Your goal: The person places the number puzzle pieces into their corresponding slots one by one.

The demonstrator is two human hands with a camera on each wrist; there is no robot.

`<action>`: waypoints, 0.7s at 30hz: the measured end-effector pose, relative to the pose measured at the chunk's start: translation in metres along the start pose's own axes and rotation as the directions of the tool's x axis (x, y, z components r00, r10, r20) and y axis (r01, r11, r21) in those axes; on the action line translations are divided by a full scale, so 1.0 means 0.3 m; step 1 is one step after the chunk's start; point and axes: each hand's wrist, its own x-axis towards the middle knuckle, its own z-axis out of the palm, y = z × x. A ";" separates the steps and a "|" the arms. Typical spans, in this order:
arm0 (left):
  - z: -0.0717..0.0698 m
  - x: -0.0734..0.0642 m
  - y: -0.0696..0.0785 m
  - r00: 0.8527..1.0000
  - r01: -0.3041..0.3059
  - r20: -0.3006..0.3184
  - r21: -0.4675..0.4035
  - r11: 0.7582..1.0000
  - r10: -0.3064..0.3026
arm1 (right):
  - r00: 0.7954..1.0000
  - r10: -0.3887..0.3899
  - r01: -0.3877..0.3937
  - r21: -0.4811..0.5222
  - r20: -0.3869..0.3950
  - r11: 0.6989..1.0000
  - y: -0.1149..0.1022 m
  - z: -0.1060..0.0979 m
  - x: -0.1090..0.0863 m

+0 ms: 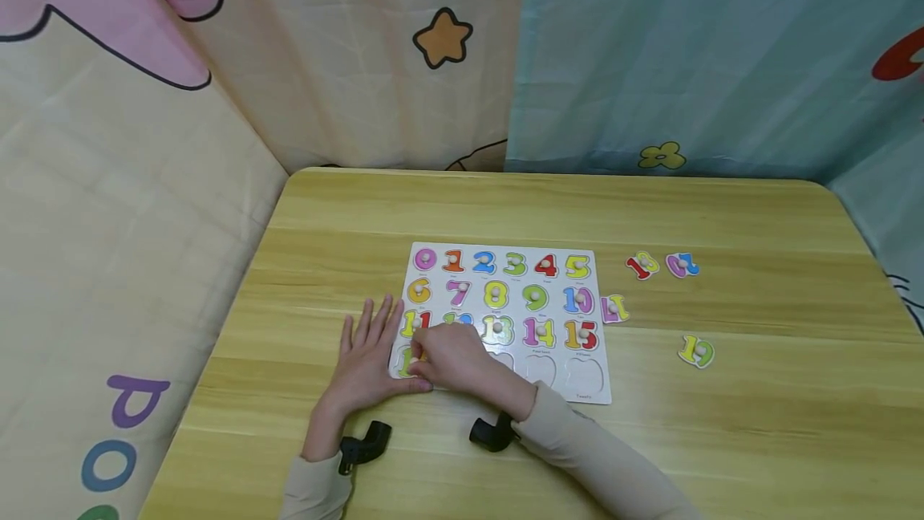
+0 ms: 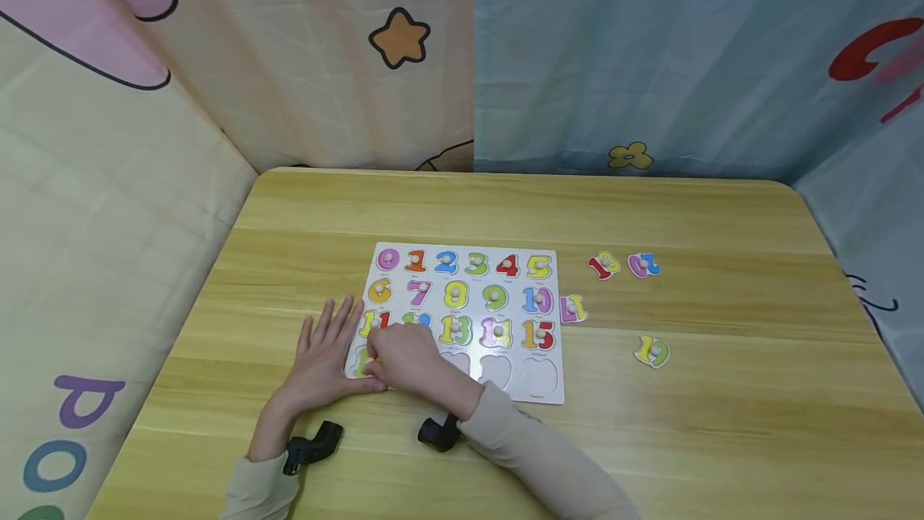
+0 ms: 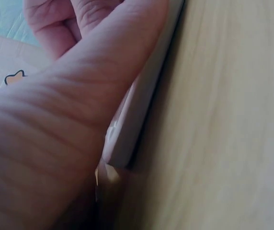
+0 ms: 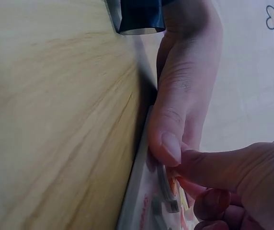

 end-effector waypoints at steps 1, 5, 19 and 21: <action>0.001 0.000 0.000 1.000 0.000 -0.001 0.001 1.000 0.000 | 1.000 0.000 0.000 -0.005 0.003 1.000 -0.002 -0.001 0.004; -0.001 0.000 0.002 1.000 -0.004 -0.011 -0.007 1.000 0.004 | 1.000 -0.002 0.002 -0.017 0.020 1.000 -0.009 -0.005 0.013; -0.008 -0.002 0.008 1.000 -0.001 -0.012 -0.006 1.000 0.001 | 0.995 -0.003 0.009 -0.057 0.102 0.998 -0.020 -0.026 0.025; -0.007 -0.002 0.009 1.000 0.005 -0.007 -0.008 1.000 -0.005 | 0.996 0.007 -0.002 -0.057 0.092 0.998 -0.023 -0.026 0.027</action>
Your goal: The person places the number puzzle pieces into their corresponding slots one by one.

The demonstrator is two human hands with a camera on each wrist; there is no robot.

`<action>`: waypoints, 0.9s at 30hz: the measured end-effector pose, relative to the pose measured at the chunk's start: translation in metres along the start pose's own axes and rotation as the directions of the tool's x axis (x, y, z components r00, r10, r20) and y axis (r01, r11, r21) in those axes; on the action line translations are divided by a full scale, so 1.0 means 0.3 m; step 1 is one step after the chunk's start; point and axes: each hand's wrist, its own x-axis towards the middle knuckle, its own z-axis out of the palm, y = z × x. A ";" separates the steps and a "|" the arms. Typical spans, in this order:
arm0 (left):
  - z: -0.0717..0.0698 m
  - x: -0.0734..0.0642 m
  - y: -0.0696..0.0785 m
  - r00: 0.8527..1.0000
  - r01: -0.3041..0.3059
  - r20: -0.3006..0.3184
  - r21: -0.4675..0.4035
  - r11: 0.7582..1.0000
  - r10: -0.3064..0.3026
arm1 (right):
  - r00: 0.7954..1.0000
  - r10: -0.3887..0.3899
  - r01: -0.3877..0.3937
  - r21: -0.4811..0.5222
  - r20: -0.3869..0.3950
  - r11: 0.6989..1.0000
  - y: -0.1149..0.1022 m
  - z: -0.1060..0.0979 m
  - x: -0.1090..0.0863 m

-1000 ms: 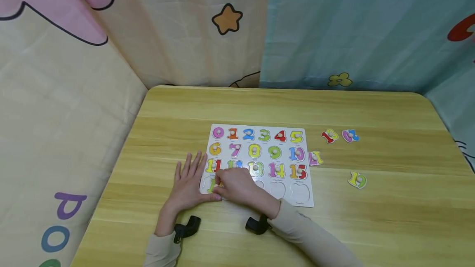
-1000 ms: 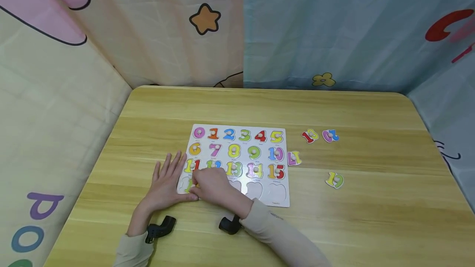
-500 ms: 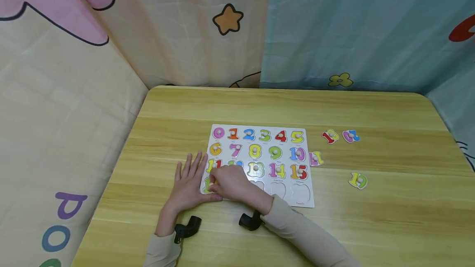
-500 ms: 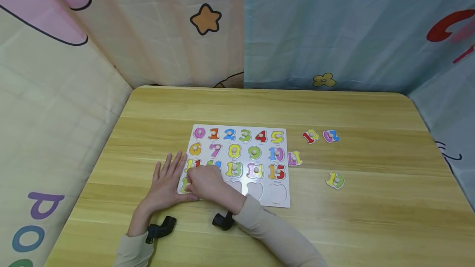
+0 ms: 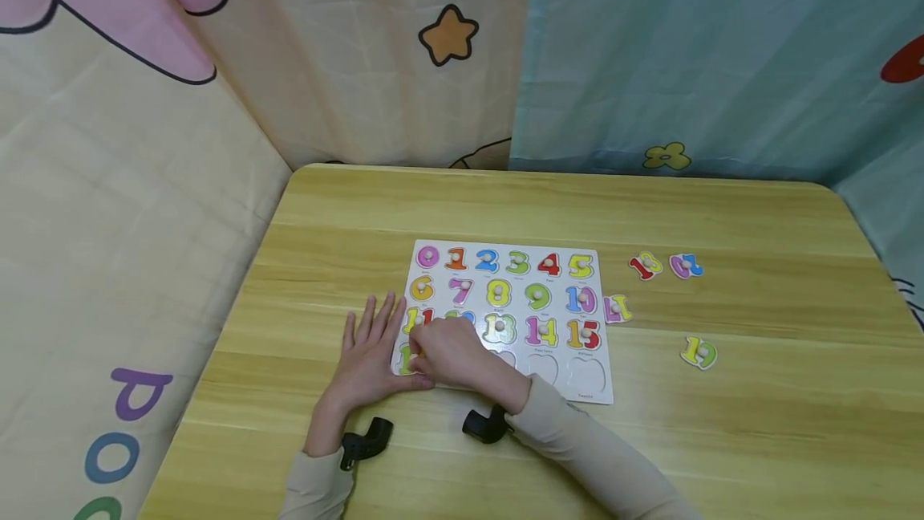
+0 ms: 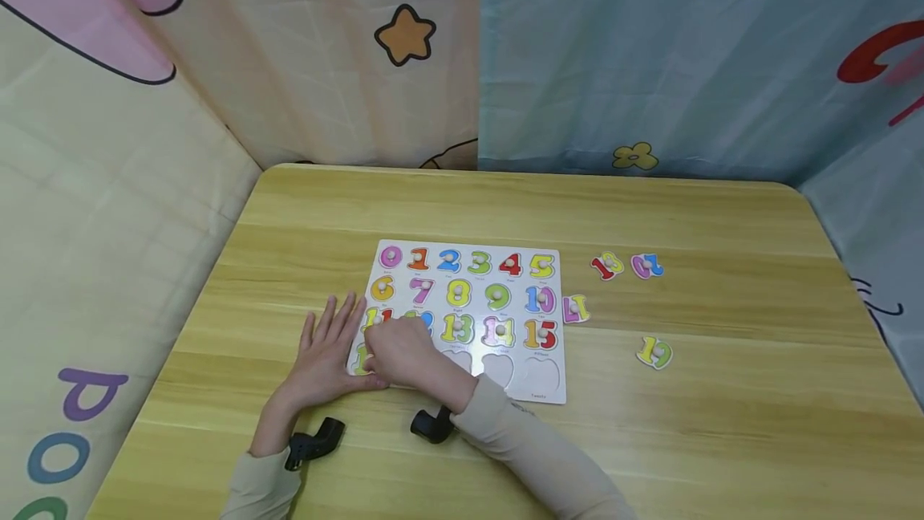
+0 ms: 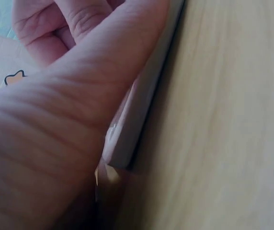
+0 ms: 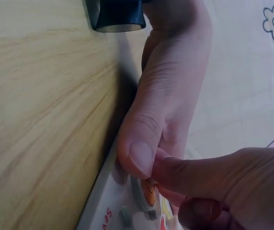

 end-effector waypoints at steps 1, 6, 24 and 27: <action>0.000 0.001 -0.001 1.000 0.002 0.002 0.000 1.000 -0.002 | 1.000 0.007 -0.007 0.003 -0.007 1.000 -0.001 0.001 0.003; 0.003 0.004 -0.005 1.000 0.004 0.013 0.013 1.000 -0.004 | 0.999 0.039 -0.039 -0.013 -0.014 0.999 -0.010 0.004 0.010; 0.004 0.001 -0.004 1.000 -0.012 0.001 0.018 1.000 0.012 | 0.999 0.043 -0.044 -0.031 -0.020 0.999 -0.010 0.017 -0.006; 0.004 0.002 -0.001 1.000 -0.001 0.005 0.013 1.000 0.001 | 0.999 0.029 -0.028 0.016 -0.030 0.999 0.008 0.012 -0.027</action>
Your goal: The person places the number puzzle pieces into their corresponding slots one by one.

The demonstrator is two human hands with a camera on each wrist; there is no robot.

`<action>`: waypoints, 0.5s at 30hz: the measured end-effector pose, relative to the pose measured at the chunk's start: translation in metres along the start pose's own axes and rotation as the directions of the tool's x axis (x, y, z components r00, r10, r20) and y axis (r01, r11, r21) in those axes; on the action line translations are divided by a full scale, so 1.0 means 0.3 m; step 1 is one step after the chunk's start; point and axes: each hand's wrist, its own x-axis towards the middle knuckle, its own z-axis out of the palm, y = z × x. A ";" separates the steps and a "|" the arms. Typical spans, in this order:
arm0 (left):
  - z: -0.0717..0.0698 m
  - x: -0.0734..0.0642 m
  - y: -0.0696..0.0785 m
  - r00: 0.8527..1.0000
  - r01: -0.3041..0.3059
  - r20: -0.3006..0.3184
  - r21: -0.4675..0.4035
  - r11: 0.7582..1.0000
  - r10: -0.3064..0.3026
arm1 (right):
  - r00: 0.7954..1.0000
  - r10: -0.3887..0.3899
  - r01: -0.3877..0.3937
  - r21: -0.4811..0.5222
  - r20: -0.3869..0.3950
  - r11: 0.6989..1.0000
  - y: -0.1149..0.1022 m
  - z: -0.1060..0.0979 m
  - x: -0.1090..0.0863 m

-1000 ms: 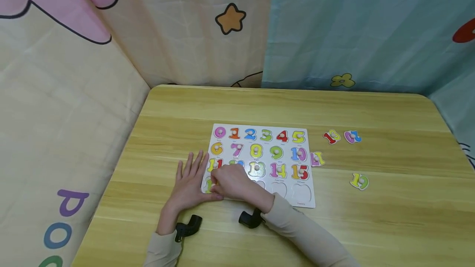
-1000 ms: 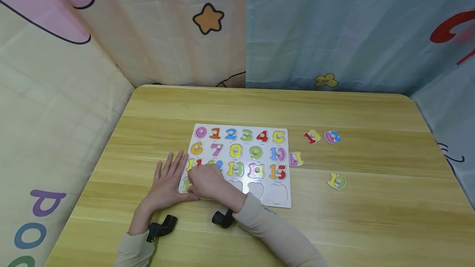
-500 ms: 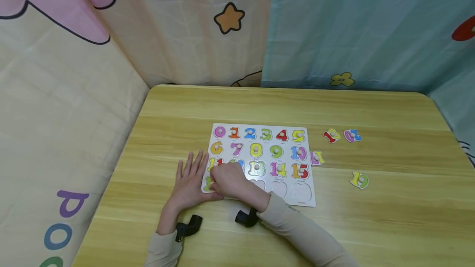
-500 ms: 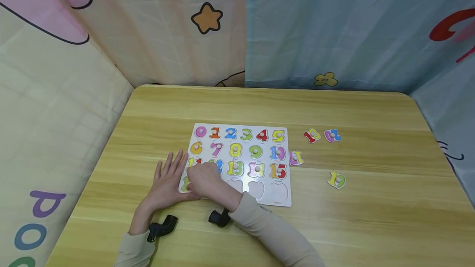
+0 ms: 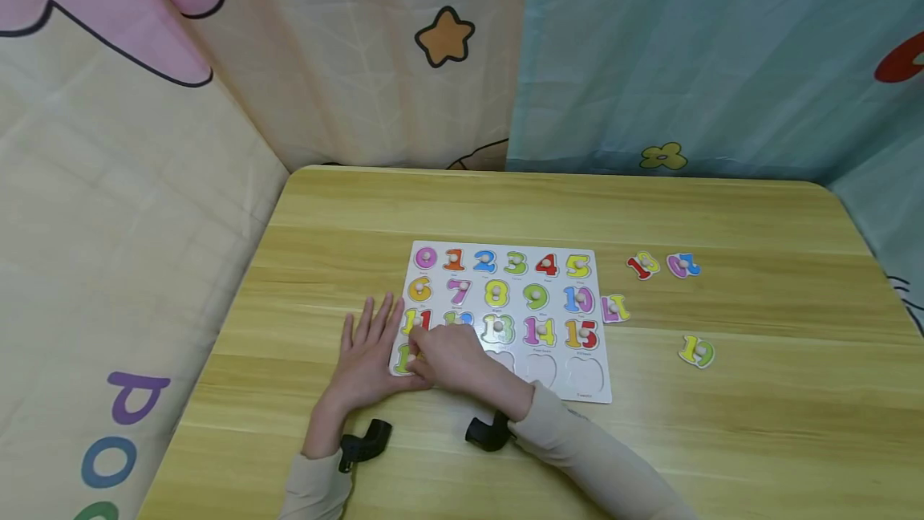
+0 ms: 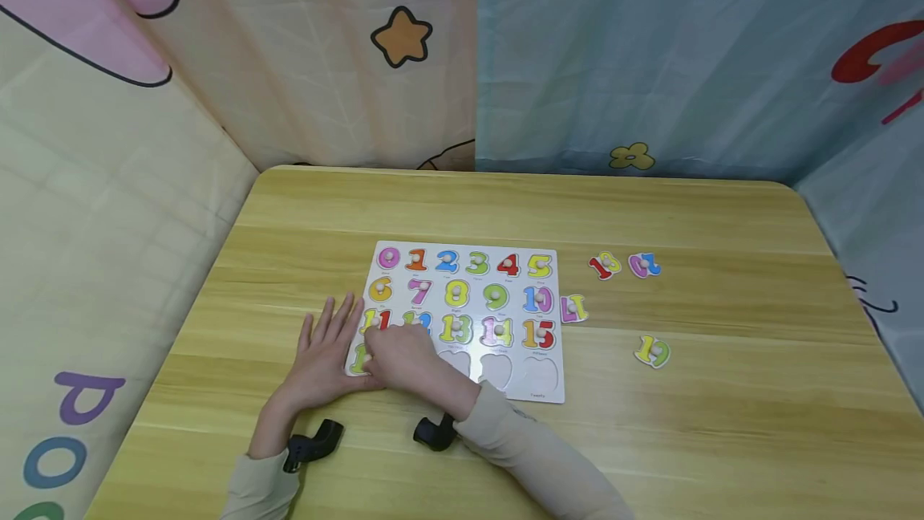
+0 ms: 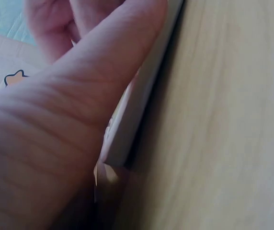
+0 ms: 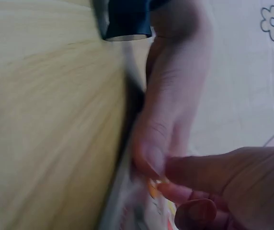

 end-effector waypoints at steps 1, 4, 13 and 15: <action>0.000 0.001 0.000 1.000 0.005 0.004 -0.002 1.000 -0.005 | 1.000 -0.004 0.005 0.023 -0.010 1.000 0.009 -0.006 -0.008; 0.000 0.004 0.002 1.000 0.013 0.012 -0.013 1.000 -0.013 | 0.998 0.010 -0.003 0.106 -0.061 0.994 0.056 -0.041 -0.041; 0.008 0.006 -0.008 0.999 0.033 0.036 -0.016 0.999 -0.033 | 0.901 0.311 -0.265 0.186 -0.301 0.946 0.334 -0.190 -0.209; 0.010 0.006 -0.011 0.999 0.035 0.036 -0.018 0.999 -0.034 | 0.868 0.393 -0.340 0.214 -0.304 0.916 0.404 -0.211 -0.256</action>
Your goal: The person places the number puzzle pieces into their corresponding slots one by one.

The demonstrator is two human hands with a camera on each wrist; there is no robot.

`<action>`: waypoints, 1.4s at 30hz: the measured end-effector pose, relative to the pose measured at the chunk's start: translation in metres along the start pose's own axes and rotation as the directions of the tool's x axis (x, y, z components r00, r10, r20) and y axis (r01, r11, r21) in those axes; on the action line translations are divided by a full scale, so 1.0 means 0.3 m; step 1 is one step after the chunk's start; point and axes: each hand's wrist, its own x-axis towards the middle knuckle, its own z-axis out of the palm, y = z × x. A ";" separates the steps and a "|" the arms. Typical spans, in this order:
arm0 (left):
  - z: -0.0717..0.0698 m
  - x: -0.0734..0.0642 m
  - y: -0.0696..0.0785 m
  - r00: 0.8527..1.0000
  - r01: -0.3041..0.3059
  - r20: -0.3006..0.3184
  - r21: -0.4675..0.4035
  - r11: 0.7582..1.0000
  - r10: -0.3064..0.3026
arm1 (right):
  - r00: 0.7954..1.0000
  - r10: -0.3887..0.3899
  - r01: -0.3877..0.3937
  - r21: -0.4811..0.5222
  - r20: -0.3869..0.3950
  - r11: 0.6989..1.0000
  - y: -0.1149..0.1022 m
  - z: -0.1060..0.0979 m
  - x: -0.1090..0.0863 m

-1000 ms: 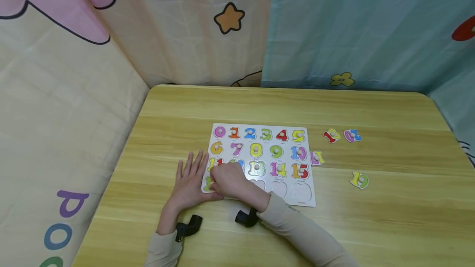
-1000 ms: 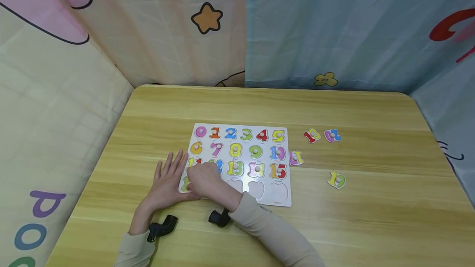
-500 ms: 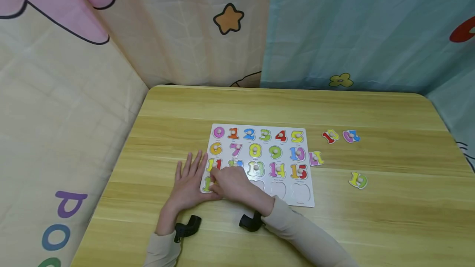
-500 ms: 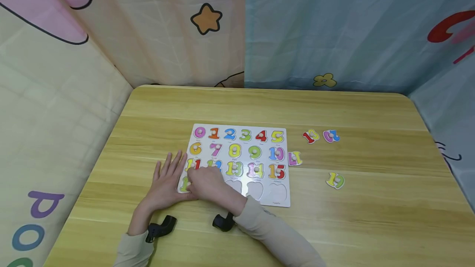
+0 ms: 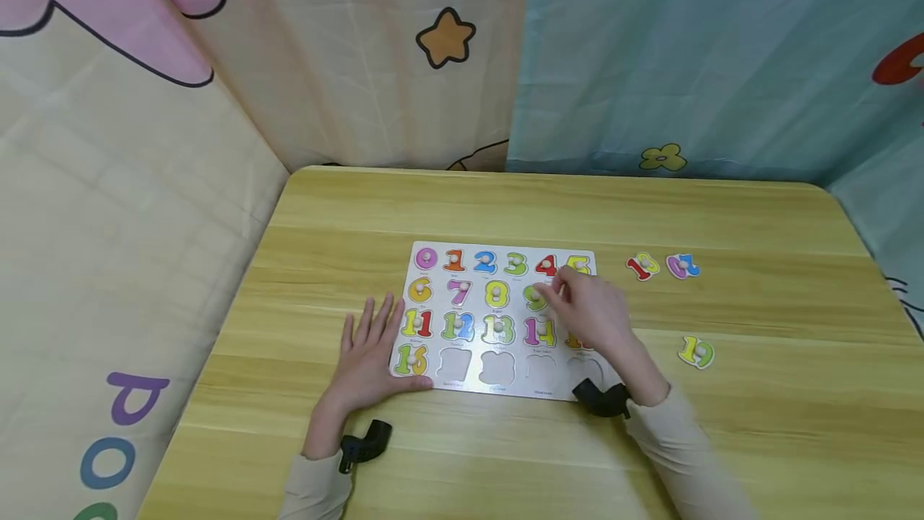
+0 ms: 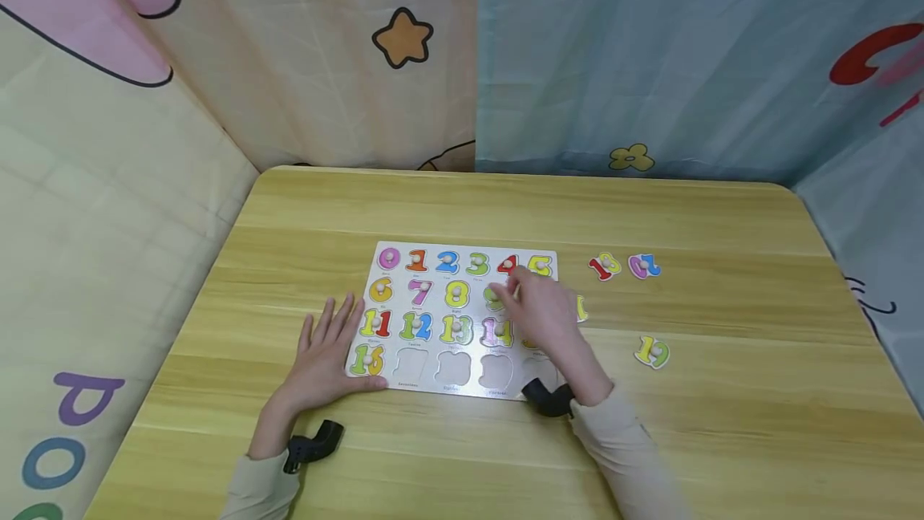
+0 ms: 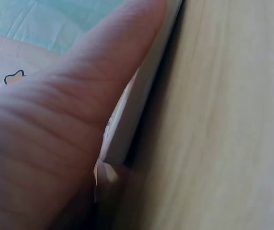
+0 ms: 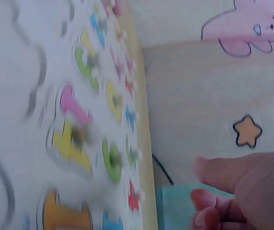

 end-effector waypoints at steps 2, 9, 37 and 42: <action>0.000 -0.001 -0.001 1.000 0.001 0.000 0.001 1.000 -0.001 | 0.996 0.084 -0.085 -0.028 -0.013 0.996 0.066 -0.037 -0.014; -0.003 -0.004 -0.002 1.000 0.001 0.000 0.012 1.000 -0.001 | 0.962 0.274 -0.266 -0.230 0.003 0.936 0.191 -0.101 -0.060; 0.002 -0.003 -0.001 1.000 0.004 0.007 0.013 1.000 -0.004 | 0.939 0.338 -0.343 -0.181 -0.059 0.922 0.272 -0.054 -0.086; 0.000 -0.003 0.000 1.000 0.003 0.005 0.010 1.000 -0.003 | 0.958 0.261 -0.274 -0.116 -0.115 0.955 0.290 -0.049 -0.091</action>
